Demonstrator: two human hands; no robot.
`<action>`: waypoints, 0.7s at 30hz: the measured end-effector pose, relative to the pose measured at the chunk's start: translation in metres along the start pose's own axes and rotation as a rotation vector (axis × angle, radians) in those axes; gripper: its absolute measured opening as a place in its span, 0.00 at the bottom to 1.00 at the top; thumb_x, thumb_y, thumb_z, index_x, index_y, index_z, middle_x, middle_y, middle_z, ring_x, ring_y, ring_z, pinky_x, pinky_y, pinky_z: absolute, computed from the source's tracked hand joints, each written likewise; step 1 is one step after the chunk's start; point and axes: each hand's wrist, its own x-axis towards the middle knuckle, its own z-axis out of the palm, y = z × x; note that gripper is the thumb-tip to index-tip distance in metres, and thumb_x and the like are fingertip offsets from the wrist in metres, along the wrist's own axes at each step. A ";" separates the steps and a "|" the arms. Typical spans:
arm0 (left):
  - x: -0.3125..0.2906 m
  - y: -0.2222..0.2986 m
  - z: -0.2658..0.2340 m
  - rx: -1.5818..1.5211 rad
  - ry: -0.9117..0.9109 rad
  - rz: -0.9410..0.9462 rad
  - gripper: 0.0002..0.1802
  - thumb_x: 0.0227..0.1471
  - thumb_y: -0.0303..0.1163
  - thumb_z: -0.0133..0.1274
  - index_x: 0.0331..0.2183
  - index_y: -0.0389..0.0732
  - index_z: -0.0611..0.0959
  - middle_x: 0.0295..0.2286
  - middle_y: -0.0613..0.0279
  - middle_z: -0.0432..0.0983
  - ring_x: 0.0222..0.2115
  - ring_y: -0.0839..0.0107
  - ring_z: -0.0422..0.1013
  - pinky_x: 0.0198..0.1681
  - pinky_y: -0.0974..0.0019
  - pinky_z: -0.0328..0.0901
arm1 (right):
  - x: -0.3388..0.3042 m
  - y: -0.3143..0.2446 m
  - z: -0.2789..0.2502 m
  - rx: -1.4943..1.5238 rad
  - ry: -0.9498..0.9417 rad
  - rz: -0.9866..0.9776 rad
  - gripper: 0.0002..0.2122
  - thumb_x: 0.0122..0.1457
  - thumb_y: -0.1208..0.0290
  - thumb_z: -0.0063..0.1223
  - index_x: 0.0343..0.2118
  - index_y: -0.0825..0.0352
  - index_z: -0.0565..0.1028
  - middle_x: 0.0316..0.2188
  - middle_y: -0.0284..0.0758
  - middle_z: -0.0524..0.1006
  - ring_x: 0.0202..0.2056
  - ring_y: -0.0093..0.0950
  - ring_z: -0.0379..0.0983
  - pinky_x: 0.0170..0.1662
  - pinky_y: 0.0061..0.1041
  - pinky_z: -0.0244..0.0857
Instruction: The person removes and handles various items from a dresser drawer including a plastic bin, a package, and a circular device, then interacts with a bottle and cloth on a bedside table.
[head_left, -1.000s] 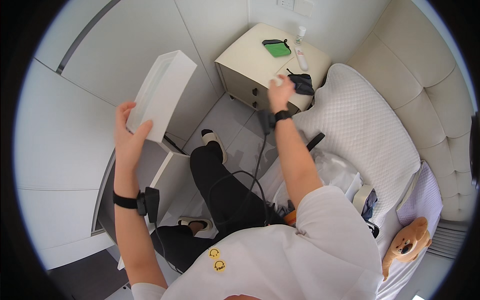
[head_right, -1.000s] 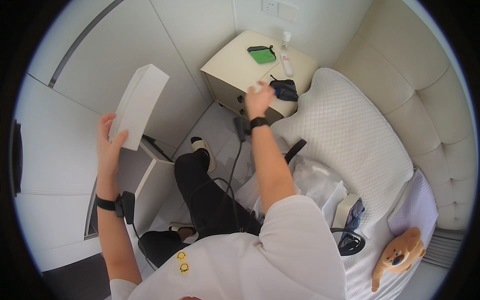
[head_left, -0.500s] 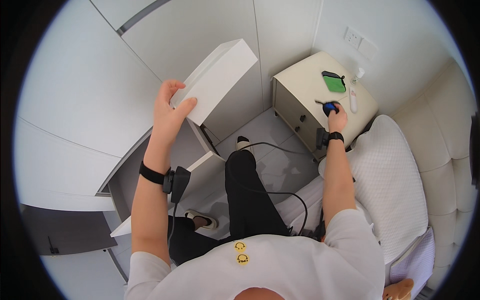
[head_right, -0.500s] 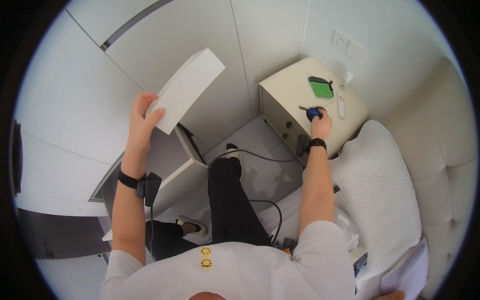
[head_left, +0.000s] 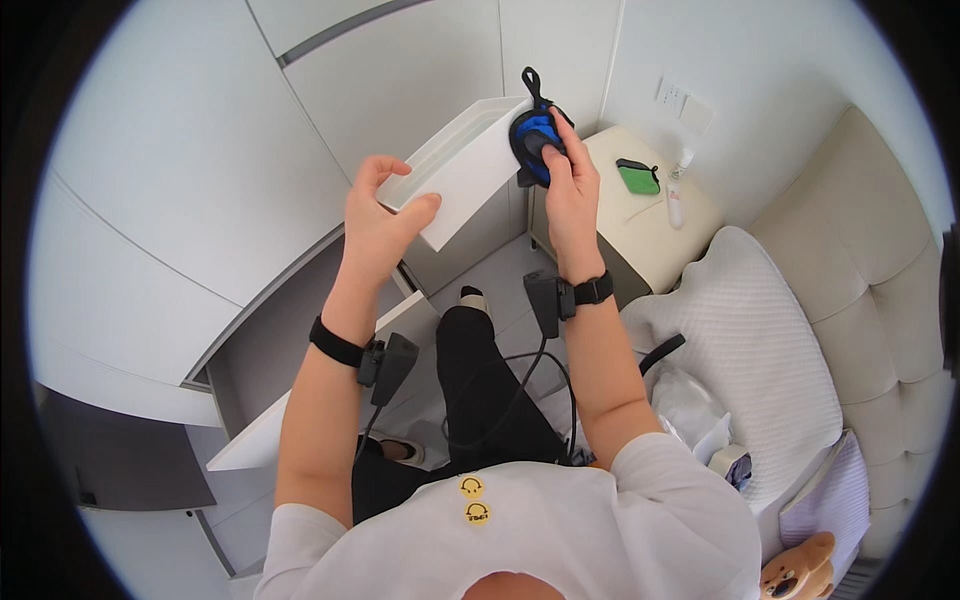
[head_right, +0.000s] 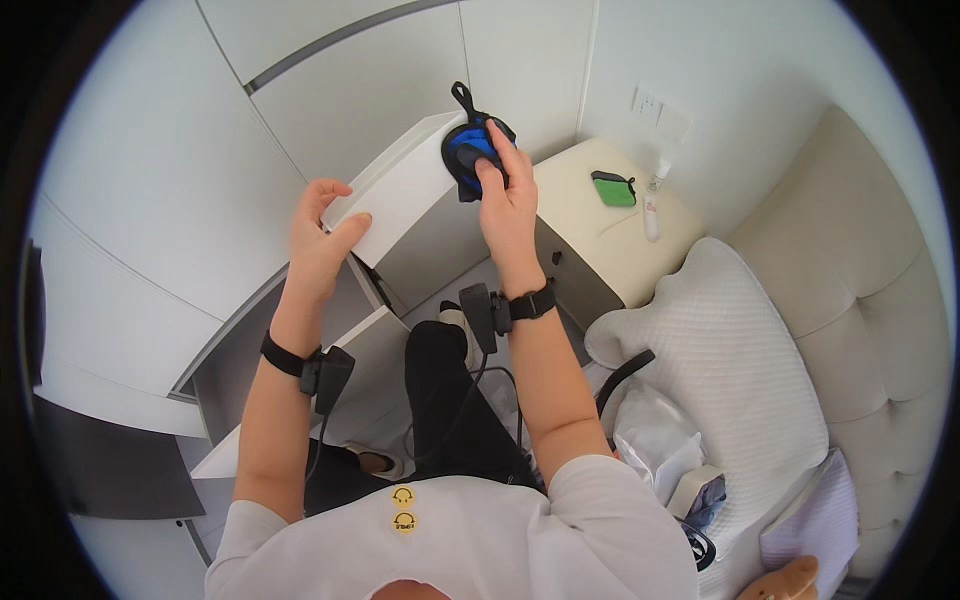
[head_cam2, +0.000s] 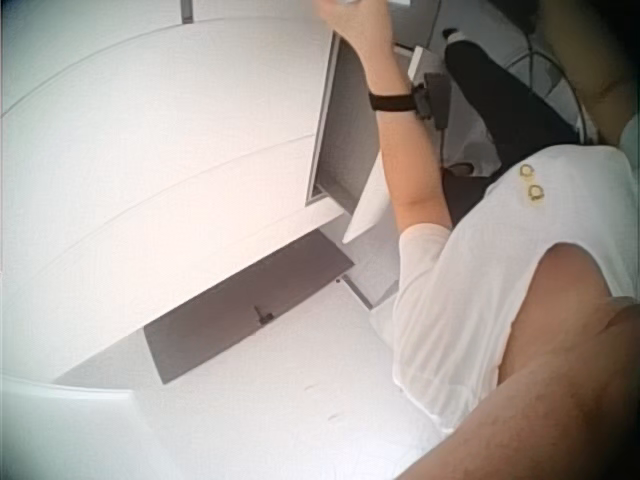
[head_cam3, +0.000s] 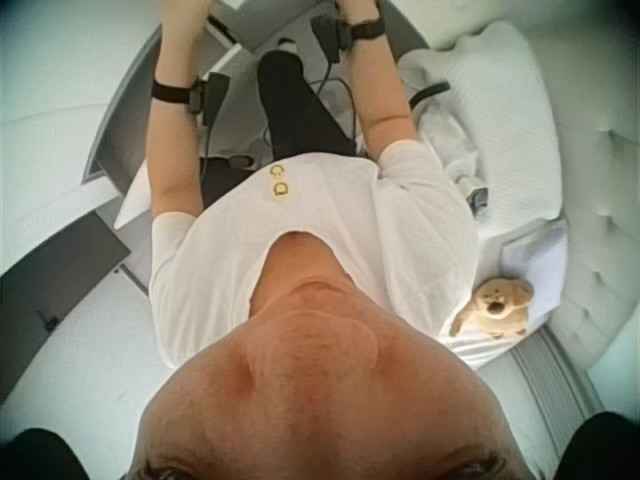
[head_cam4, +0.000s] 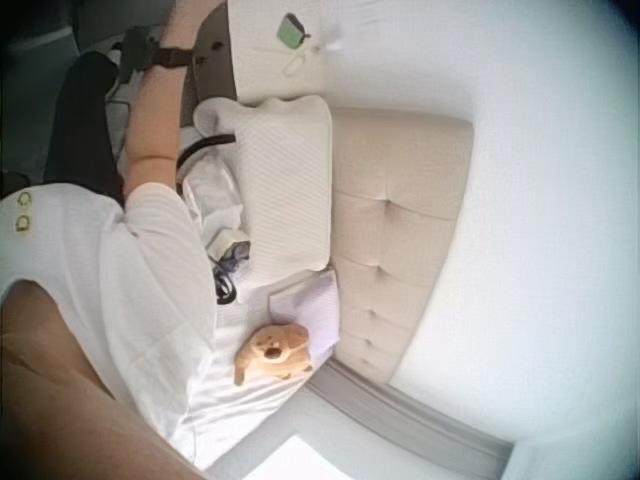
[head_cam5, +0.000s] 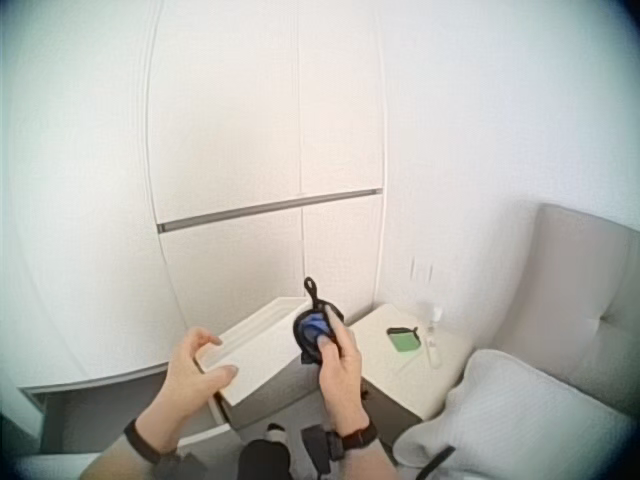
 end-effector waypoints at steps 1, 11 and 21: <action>-0.004 0.003 -0.003 -0.007 0.007 0.006 0.23 0.36 0.29 0.60 0.38 0.37 0.71 0.33 0.56 0.73 0.28 0.74 0.70 0.30 0.71 0.65 | -0.004 -0.005 0.003 -0.003 -0.008 -0.007 0.17 0.59 0.74 0.46 0.51 0.66 0.72 0.39 0.37 0.70 0.43 0.26 0.67 0.49 0.22 0.59; -0.045 0.036 -0.021 0.259 0.007 0.077 0.27 0.29 0.31 0.61 0.36 0.40 0.71 0.32 0.54 0.72 0.31 0.64 0.70 0.34 0.66 0.66 | -0.024 -0.027 0.034 -0.182 0.199 0.007 0.19 0.59 0.66 0.53 0.52 0.68 0.71 0.41 0.38 0.71 0.42 0.26 0.68 0.46 0.25 0.63; -0.062 0.027 -0.034 0.499 0.127 0.145 0.26 0.29 0.34 0.60 0.36 0.43 0.71 0.36 0.53 0.69 0.42 0.55 0.63 0.47 0.56 0.59 | -0.054 -0.034 0.066 0.153 0.084 0.415 0.30 0.57 0.63 0.57 0.56 0.76 0.59 0.42 0.37 0.73 0.41 0.22 0.70 0.42 0.19 0.64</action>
